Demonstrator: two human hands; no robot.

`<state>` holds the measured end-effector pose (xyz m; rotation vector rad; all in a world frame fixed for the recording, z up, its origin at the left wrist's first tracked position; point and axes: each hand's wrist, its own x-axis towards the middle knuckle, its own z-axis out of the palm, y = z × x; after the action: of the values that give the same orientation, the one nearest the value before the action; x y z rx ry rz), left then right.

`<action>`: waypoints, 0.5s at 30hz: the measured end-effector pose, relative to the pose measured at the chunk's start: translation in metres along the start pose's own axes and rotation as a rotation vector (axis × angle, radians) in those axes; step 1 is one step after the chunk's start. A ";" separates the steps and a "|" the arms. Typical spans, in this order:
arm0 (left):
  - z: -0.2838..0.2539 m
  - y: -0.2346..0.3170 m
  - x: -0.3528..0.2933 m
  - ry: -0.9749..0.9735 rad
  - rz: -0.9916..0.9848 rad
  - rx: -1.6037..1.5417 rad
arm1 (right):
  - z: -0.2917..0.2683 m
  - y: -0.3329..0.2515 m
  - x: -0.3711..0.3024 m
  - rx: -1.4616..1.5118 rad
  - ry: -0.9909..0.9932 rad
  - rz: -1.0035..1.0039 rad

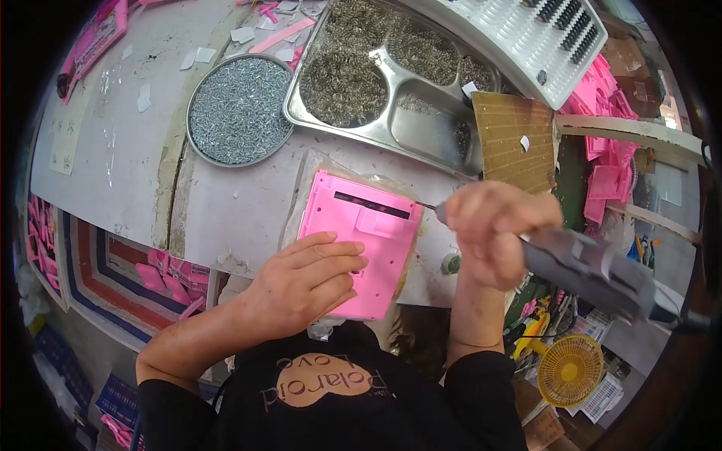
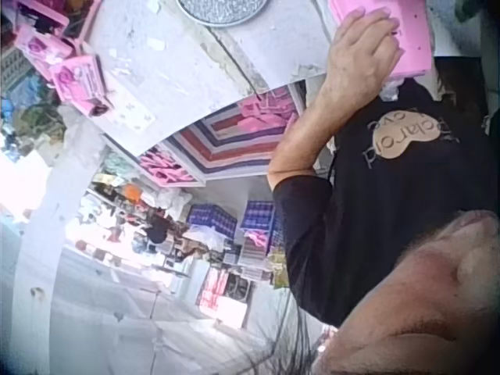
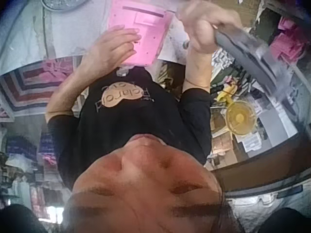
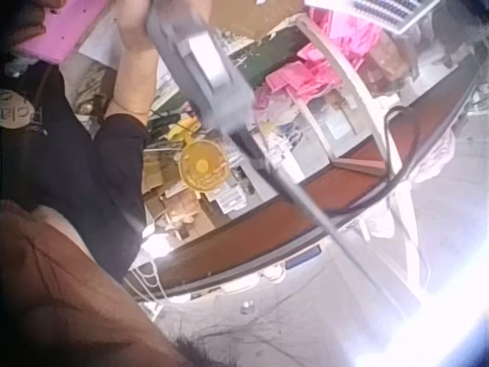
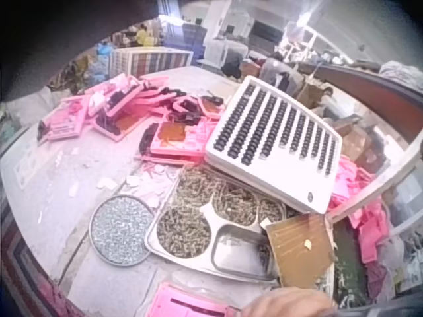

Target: Assembling electronic and mechanical components into a pink toy casing using a soldering iron and screwdriver.

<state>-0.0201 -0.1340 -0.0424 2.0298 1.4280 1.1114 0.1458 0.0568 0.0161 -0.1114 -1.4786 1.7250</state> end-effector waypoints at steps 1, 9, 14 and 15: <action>0.000 0.000 0.001 0.002 -0.006 -0.004 | 0.003 0.000 0.001 -0.025 0.015 0.005; 0.001 -0.001 0.000 0.011 0.007 -0.029 | 0.007 0.011 -0.004 -0.153 -0.038 0.082; 0.005 -0.002 0.000 0.112 -0.006 -0.064 | 0.005 0.004 0.008 -0.084 -0.065 0.087; 0.004 -0.001 0.000 0.141 0.006 -0.085 | 0.004 -0.005 0.009 -0.113 -0.105 0.004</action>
<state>-0.0171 -0.1326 -0.0457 1.9321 1.4165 1.3181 0.1405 0.0587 0.0256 -0.0842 -1.6541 1.6728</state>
